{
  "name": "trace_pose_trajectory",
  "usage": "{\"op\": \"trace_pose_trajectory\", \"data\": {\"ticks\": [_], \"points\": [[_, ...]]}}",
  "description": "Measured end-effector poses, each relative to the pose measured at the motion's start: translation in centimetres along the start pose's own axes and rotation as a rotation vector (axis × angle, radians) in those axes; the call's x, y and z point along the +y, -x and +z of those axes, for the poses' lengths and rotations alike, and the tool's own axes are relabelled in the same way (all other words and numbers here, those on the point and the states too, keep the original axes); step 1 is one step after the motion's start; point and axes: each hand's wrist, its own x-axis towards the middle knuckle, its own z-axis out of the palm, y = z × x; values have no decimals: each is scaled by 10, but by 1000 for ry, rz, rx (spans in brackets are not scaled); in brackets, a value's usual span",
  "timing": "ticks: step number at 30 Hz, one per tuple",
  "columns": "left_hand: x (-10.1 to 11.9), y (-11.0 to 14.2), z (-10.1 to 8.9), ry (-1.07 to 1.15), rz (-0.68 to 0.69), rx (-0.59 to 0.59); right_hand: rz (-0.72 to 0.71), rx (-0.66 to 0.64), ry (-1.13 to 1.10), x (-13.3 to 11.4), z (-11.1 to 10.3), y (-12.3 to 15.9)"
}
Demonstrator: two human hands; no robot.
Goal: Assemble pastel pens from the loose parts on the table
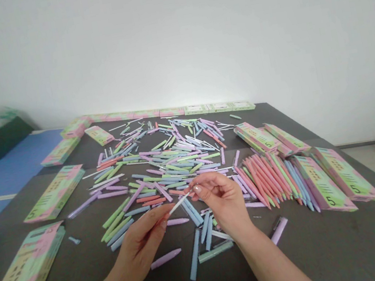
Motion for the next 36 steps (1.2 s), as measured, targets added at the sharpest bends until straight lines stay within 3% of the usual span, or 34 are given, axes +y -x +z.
{"op": "trace_pose_trajectory", "data": {"ticks": [36], "points": [[0, 1, 2, -22, 9, 2, -36, -48, 6, 0, 0, 2]]}}
